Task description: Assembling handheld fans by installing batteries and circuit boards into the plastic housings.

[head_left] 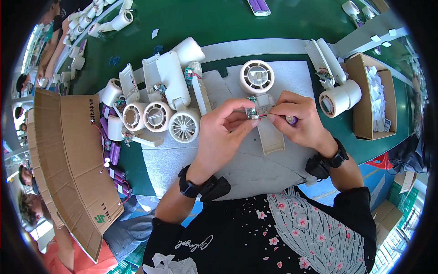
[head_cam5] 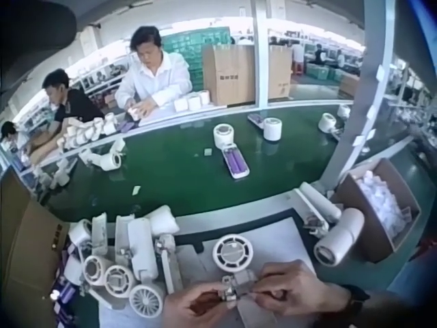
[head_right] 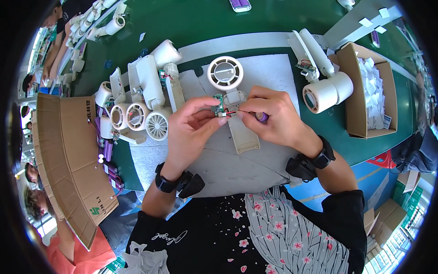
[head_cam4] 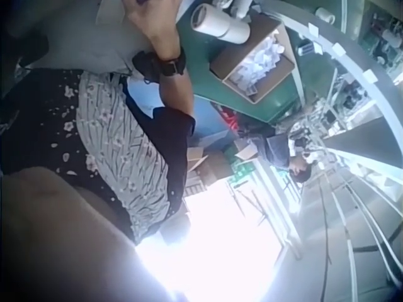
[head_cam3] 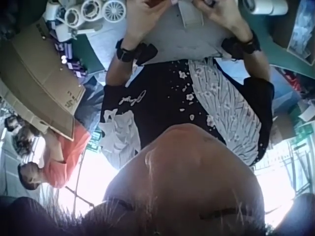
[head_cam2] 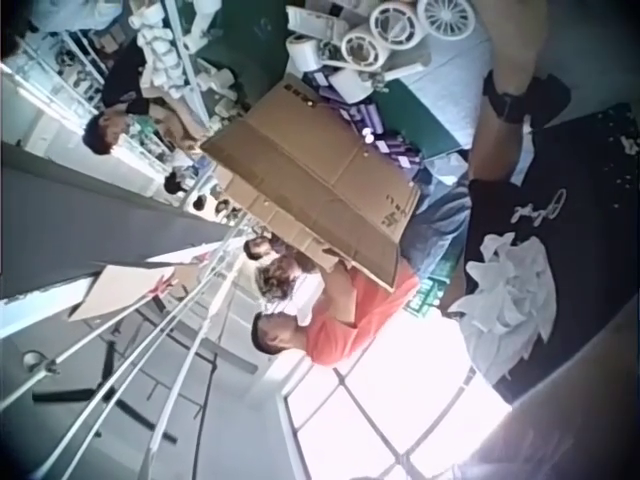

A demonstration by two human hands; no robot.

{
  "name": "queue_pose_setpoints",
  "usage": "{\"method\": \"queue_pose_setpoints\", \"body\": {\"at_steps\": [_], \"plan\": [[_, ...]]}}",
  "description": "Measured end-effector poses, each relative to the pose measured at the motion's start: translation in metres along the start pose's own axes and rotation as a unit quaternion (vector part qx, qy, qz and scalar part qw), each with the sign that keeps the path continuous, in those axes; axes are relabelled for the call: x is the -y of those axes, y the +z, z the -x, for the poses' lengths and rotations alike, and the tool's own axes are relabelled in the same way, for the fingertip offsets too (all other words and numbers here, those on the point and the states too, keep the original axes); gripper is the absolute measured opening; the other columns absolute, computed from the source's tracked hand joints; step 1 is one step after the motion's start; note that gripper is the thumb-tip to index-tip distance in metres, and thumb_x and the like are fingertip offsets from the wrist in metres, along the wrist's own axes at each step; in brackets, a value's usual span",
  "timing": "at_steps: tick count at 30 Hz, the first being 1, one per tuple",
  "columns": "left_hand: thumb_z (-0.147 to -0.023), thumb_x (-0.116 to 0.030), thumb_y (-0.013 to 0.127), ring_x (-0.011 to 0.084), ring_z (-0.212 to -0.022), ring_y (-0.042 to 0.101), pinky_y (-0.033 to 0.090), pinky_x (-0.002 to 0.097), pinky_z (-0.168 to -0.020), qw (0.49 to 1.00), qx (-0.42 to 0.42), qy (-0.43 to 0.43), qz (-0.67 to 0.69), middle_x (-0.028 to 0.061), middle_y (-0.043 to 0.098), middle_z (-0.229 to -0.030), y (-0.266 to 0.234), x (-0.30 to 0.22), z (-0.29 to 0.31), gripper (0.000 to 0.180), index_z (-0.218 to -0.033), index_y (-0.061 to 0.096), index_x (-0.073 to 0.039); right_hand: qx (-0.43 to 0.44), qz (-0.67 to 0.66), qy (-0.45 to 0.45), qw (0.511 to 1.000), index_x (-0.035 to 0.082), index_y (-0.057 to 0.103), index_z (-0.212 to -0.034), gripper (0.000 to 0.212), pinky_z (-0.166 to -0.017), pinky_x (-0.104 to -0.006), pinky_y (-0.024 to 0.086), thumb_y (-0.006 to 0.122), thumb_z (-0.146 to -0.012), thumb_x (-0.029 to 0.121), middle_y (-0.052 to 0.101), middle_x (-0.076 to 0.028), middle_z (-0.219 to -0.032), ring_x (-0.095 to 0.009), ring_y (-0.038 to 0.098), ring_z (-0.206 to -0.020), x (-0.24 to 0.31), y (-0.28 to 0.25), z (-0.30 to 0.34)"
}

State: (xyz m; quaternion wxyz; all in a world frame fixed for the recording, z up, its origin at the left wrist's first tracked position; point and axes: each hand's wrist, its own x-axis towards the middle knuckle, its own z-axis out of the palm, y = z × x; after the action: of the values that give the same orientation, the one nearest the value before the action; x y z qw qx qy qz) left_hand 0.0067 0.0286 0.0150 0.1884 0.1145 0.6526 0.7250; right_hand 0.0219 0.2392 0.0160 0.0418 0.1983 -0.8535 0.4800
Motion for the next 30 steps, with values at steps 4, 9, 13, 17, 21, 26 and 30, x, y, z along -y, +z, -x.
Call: {"method": "queue_pose_setpoints", "body": {"at_steps": [4,9,13,17,21,26,30], "plan": [[-0.084,0.007,0.066,0.0155,-0.096,0.067,0.055,0.0264,-0.084,1.0,-0.003,-0.001,0.001,0.0113,0.068,-0.1,-0.0007,-0.0002,0.0004,0.029,-0.11,0.057,0.001,0.005,-0.004,0.005,1.0,0.001,0.069,-0.081,0.006,-0.051,-0.0281,0.041,0.071,-0.075,0.0,0.057,-0.008,-0.073,-0.018,0.054,-0.058,0.0012,-0.0007,-0.0008],[-0.084,0.008,0.066,0.0157,-0.096,0.066,0.055,0.0259,-0.085,1.0,0.0,0.011,0.021,0.0115,0.068,-0.101,0.0006,-0.0005,-0.0001,0.027,-0.109,0.058,0.002,0.006,-0.009,0.008,1.0,0.001,0.069,-0.081,0.006,-0.05,-0.0285,0.041,0.07,-0.075,-0.001,0.057,-0.008,-0.072,-0.018,0.054,-0.056,0.0012,-0.0012,-0.0012],[-0.082,0.012,0.066,0.019,-0.101,0.065,0.054,0.0291,-0.087,1.0,0.022,0.012,0.008,0.0127,0.065,-0.107,-0.0019,0.001,0.0003,0.033,-0.113,0.056,0.002,0.006,-0.011,0.004,1.0,0.001,0.069,-0.081,0.007,-0.05,-0.0289,0.04,0.071,-0.074,0.0,0.056,-0.008,-0.071,-0.019,0.054,-0.055,-0.0004,-0.001,-0.0006],[-0.083,0.011,0.066,0.018,-0.1,0.065,0.054,0.0287,-0.087,1.0,0.022,-0.007,-0.015,0.0128,0.066,-0.106,-0.0023,-0.0019,0.0003,0.033,-0.113,0.058,0.003,0.003,-0.01,-0.026,1.0,0.001,0.07,-0.081,0.007,-0.048,-0.0298,0.04,0.071,-0.075,0.001,0.056,-0.008,-0.07,-0.019,0.053,-0.055,-0.0038,-0.0012,0.0006],[-0.083,0.01,0.064,0.017,-0.1,0.065,0.054,0.0273,-0.087,1.0,0.014,-0.009,-0.011,0.012,0.067,-0.108,-0.0009,-0.0025,0.0017,0.035,-0.117,0.061,0.002,0.011,-0.005,-0.048,0.999,0.003,0.069,-0.078,0.003,-0.047,-0.0307,0.039,0.071,-0.075,0.001,0.055,-0.007,-0.069,-0.02,0.052,-0.054,-0.0049,-0.0011,0.0027],[-0.082,0.01,0.064,0.0157,-0.096,0.067,0.055,0.0272,-0.083,1.0,0.009,-0.012,-0.014,0.0112,0.068,-0.107,0.0037,0.0016,0.0013,0.039,-0.12,0.061,0.001,0.032,0.024,-0.096,0.995,0.003,0.068,-0.081,0.008,-0.046,-0.0316,0.038,0.071,-0.075,0.002,0.054,-0.007,-0.068,-0.021,0.05,-0.052,-0.0076,-0.0045,0.0024],[-0.079,0.01,0.064,0.0157,-0.09,0.07,0.057,0.0274,-0.079,0.992,0.007,0.044,-0.122,0.0118,0.069,-0.104,0.0042,0.0049,0.0009,0.042,-0.12,0.062,-0.001,-0.009,0.043,-0.041,0.998,0.003,0.066,-0.088,0.017,-0.05,-0.0316,0.043,0.073,-0.072,0.004,0.058,-0.008,-0.076,-0.022,0.055,-0.058,0.0003,0.0022,0.0009]]}}
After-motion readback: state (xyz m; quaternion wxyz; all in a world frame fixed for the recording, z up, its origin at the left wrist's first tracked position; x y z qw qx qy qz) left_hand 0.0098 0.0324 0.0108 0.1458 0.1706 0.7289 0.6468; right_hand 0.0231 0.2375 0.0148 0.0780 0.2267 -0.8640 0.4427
